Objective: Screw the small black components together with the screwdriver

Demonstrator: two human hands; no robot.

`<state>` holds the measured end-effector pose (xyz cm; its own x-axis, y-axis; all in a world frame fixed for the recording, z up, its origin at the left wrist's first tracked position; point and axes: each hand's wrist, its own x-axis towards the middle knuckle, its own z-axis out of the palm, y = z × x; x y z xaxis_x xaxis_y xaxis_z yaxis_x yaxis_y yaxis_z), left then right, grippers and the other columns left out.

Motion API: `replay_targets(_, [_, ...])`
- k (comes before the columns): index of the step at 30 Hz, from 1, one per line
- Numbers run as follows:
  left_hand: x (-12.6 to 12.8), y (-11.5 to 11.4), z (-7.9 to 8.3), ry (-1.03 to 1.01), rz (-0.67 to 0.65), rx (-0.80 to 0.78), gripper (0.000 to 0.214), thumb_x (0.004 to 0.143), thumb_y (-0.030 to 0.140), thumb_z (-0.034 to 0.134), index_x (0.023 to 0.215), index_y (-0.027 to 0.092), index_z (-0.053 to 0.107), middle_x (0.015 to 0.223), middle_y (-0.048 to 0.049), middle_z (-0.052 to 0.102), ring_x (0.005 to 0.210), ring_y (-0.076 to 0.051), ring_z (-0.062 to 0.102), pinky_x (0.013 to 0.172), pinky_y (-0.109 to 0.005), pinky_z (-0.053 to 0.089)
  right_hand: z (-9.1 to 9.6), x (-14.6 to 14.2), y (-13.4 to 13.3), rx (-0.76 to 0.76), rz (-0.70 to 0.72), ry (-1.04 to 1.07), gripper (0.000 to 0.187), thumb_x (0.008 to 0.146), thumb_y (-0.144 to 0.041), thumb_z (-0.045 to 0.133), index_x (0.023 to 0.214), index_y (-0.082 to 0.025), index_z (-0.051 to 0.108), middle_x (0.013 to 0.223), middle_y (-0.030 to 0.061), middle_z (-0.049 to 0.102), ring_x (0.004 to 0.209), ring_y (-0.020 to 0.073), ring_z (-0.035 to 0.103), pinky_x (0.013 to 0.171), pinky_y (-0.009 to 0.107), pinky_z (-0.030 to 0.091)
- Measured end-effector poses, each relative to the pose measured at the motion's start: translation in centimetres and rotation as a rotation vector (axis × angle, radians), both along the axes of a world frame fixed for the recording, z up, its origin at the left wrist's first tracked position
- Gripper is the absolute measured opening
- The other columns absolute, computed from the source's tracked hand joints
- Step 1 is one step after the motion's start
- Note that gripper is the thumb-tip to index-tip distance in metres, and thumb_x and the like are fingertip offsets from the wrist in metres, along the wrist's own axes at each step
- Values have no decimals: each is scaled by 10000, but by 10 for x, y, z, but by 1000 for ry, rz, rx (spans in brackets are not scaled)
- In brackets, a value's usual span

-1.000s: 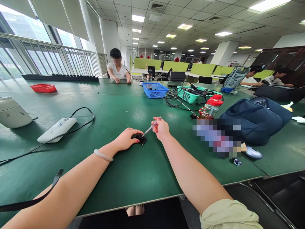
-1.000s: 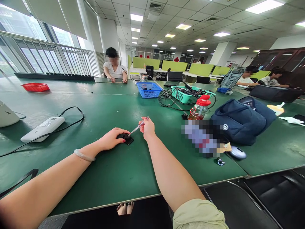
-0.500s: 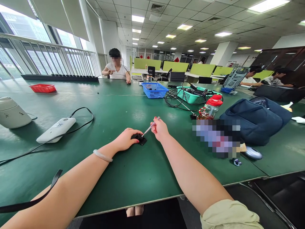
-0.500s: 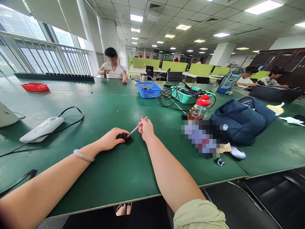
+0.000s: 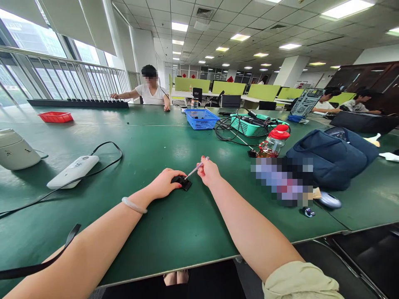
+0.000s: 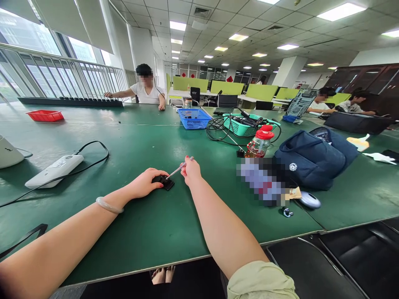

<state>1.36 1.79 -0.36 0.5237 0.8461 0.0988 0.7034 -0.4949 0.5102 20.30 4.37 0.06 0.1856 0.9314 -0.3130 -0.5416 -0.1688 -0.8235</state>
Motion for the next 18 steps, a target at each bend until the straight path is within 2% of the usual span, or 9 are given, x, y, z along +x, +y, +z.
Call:
replay_targets(4, [1, 0, 0, 5, 13, 13, 365, 798, 278, 628, 1155, 250, 702, 1132, -45, 733, 1144, -314, 562, 1052, -452, 453, 6, -5, -5, -3, -16, 3, 312, 1010, -237, 490, 715, -215, 391, 514, -43, 509, 339, 29, 300, 297, 130, 225])
replay_targets(10, [1, -1, 0, 25, 17, 12, 398, 811, 268, 602, 1199, 251, 688, 1120, -43, 735, 1128, -299, 568, 1020, -426, 472, 11, -7, -9, 103, -26, -21, 297, 1014, -245, 461, 732, -214, 375, 503, -58, 514, 335, 24, 299, 325, 132, 231])
replay_targets(14, [1, -2, 1, 9, 1, 29, 379, 818, 311, 604, 1180, 250, 696, 1127, -39, 733, 1112, -288, 578, 1038, -433, 458, 6, -5, -6, 158, -6, -171, 236, 1001, -252, 458, 776, -227, 390, 471, -83, 496, 325, 42, 294, 331, 150, 206])
replay_targets(18, [2, -2, 0, -4, 17, 48, 368, 825, 366, 617, 1159, 238, 706, 1148, -45, 731, 1113, -290, 585, 1046, -440, 451, 0, -3, -1, 224, 12, -330, 200, 949, -336, 540, 821, -240, 419, 474, -92, 498, 349, 70, 359, 341, 171, 227])
